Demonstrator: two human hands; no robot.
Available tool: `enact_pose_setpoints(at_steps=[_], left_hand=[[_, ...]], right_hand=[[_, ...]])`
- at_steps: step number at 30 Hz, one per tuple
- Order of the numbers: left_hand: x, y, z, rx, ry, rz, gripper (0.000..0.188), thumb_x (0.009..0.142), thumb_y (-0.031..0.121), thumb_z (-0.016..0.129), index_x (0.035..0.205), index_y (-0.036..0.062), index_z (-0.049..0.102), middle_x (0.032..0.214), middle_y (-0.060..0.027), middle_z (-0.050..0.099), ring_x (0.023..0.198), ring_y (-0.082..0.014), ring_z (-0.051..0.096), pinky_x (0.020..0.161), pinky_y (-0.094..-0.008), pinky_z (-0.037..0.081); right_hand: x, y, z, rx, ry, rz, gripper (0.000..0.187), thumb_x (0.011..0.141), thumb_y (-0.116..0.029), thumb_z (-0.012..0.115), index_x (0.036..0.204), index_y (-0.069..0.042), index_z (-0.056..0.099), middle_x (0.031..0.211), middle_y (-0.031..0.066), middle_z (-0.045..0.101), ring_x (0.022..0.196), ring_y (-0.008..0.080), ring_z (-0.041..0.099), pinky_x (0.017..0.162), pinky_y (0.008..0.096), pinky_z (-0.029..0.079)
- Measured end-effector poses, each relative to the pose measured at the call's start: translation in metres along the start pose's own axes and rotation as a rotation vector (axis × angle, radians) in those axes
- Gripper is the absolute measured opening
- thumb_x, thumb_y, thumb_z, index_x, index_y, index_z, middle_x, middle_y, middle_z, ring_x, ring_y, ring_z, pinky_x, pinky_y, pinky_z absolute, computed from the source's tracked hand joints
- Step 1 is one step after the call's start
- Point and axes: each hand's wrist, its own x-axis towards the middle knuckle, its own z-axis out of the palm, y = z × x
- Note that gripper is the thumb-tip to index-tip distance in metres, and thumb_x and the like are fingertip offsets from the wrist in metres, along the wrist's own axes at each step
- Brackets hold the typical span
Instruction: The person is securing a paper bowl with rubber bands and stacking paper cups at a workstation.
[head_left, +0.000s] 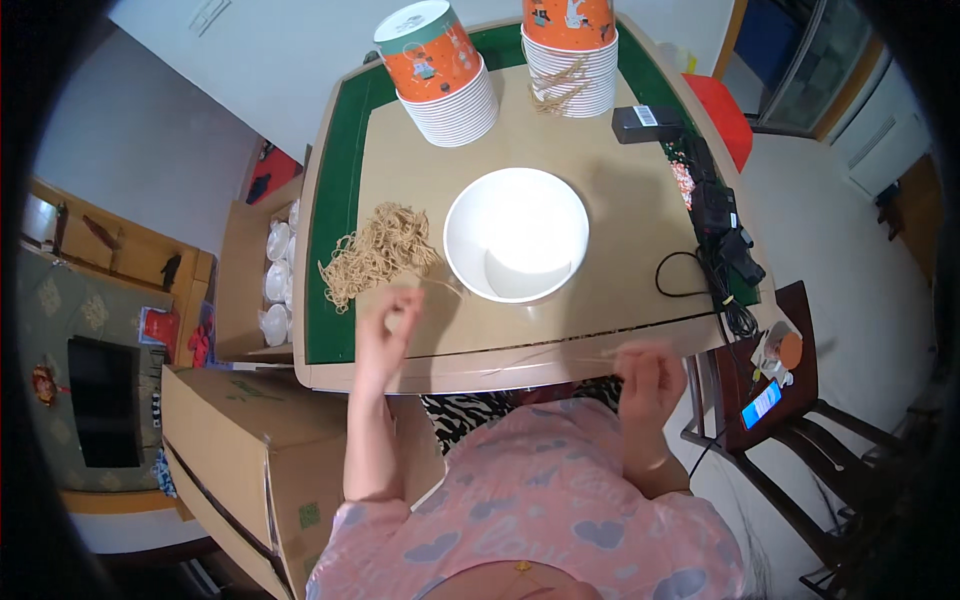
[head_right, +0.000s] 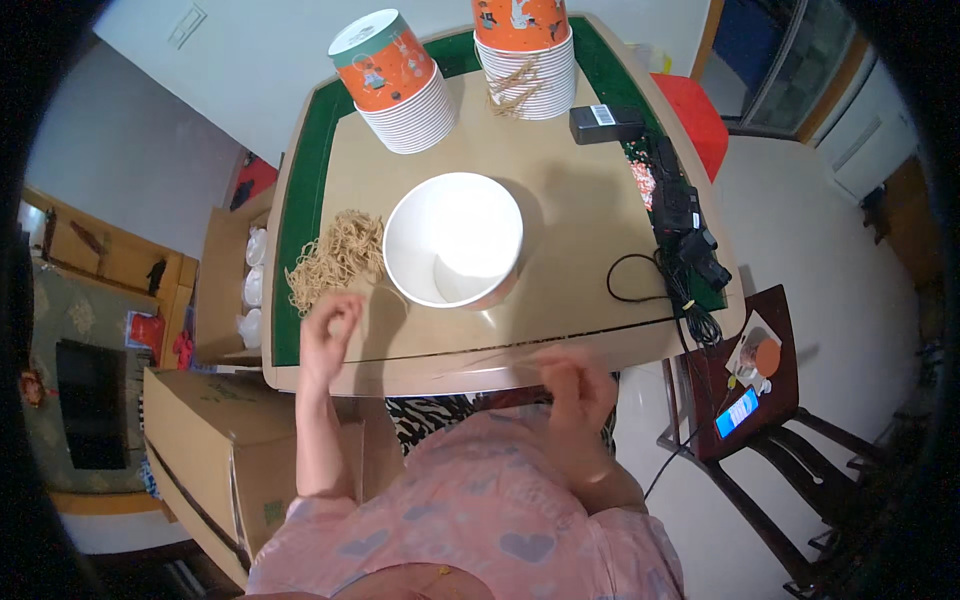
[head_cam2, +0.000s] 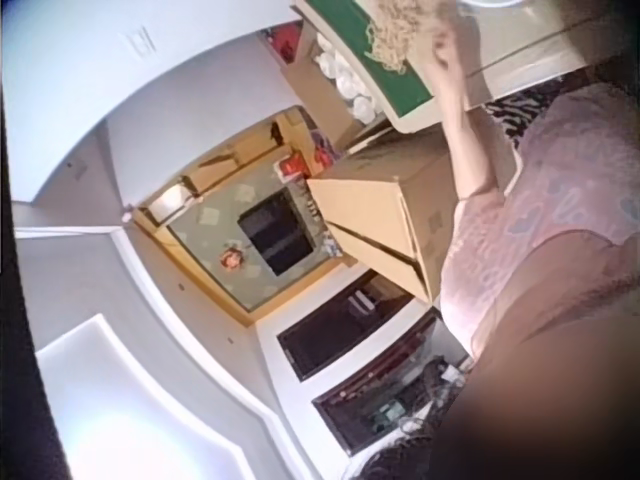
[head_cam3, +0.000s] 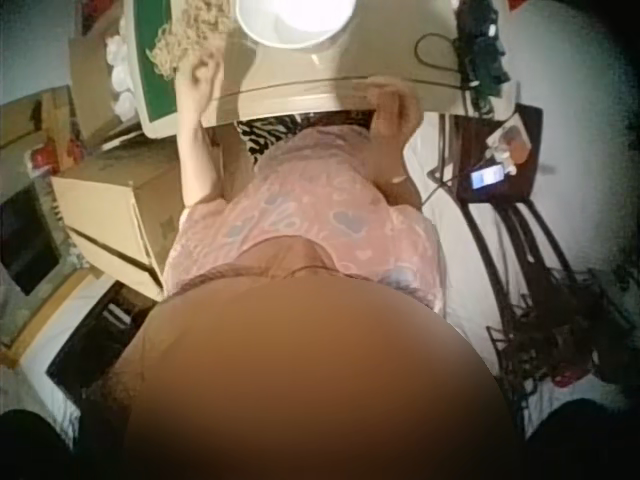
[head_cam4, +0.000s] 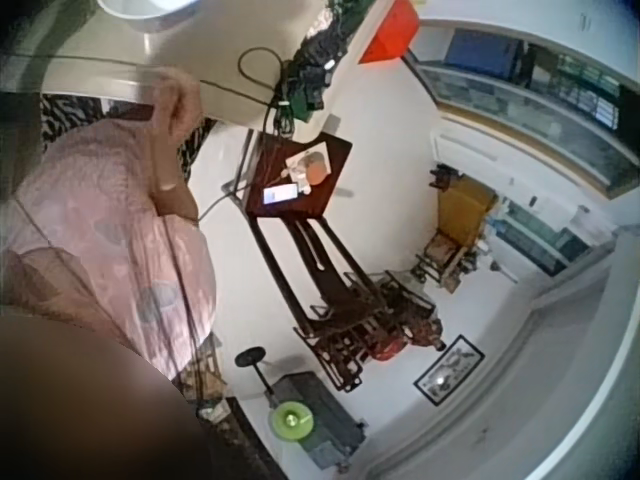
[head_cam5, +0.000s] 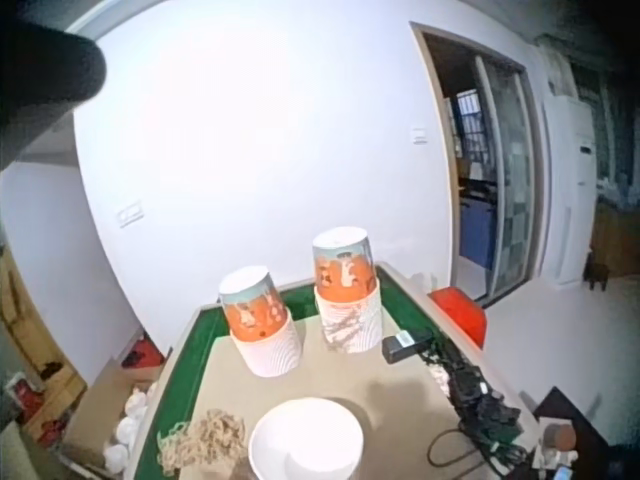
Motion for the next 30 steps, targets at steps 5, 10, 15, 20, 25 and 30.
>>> enact_pose_setpoints(at_steps=[5, 10, 15, 20, 25, 30], left_hand=[[0.039, -0.011, 0.019, 0.247, -0.160, -0.032, 0.032, 0.073, -0.007, 0.057, 0.103, 0.0040, 0.062, 0.108, -0.0127, 0.059, 0.083, -0.0283, 0.062, 0.068, -0.0346, 0.050], [0.032, -0.085, 0.028, 0.277, -0.230, 0.006, 0.021, 0.073, -0.005, 0.058, 0.092, 0.0016, 0.064, 0.096, -0.0159, 0.061, 0.083, -0.0325, 0.061, 0.071, -0.0372, 0.050], [0.038, -0.106, -0.012, 0.618, 0.104, -0.035, 0.010, 0.078, 0.003, 0.060, 0.087, 0.0016, 0.064, 0.087, -0.0181, 0.061, 0.082, -0.0365, 0.060, 0.072, -0.0430, 0.049], [0.073, -0.073, -0.029, 0.465, 0.320, -0.061, 0.017, 0.083, 0.011, 0.063, 0.097, 0.0012, 0.065, 0.092, -0.0138, 0.063, 0.081, -0.0271, 0.064, 0.072, -0.0360, 0.051], [0.112, 0.014, 0.007, -0.254, 0.025, -0.123, 0.022, 0.084, 0.014, 0.067, 0.100, 0.0001, 0.065, 0.086, -0.0049, 0.064, 0.077, -0.0106, 0.059, 0.069, -0.0243, 0.047], [0.129, 0.023, 0.031, 0.091, -0.078, -0.110, 0.021, 0.080, 0.005, 0.061, 0.099, -0.0024, 0.065, 0.084, -0.0148, 0.068, 0.073, -0.0215, 0.066, 0.068, -0.0318, 0.052]], right_hand=[[0.023, -0.011, -0.009, -0.187, -0.033, 0.037, 0.019, 0.095, -0.016, 0.051, 0.088, -0.003, 0.062, 0.070, -0.0064, 0.052, 0.061, 0.0010, 0.038, 0.055, 0.0179, 0.029], [0.024, -0.007, -0.019, -0.225, 0.048, 0.041, 0.016, 0.095, -0.014, 0.051, 0.088, -0.004, 0.063, 0.074, -0.0056, 0.056, 0.062, -0.0001, 0.037, 0.055, 0.0163, 0.028], [0.055, 0.050, -0.040, -0.372, 0.040, -0.018, 0.015, 0.095, -0.013, 0.053, 0.092, -0.002, 0.063, 0.076, -0.0034, 0.057, 0.063, 0.0035, 0.045, 0.057, 0.0193, 0.036], [0.056, 0.106, -0.030, -0.578, -0.046, 0.188, 0.017, 0.092, -0.016, 0.054, 0.095, -0.001, 0.061, 0.070, 0.0110, 0.060, 0.061, 0.0137, 0.054, 0.059, 0.0279, 0.044], [0.046, 0.122, -0.019, -0.552, 0.005, 0.147, 0.017, 0.092, -0.017, 0.055, 0.096, -0.002, 0.062, 0.072, 0.0159, 0.062, 0.063, 0.0198, 0.061, 0.060, 0.0320, 0.047], [0.047, 0.129, -0.020, -0.584, -0.016, 0.094, 0.014, 0.092, -0.016, 0.055, 0.093, -0.004, 0.063, 0.075, 0.0151, 0.064, 0.065, 0.0264, 0.064, 0.059, 0.0335, 0.048]])
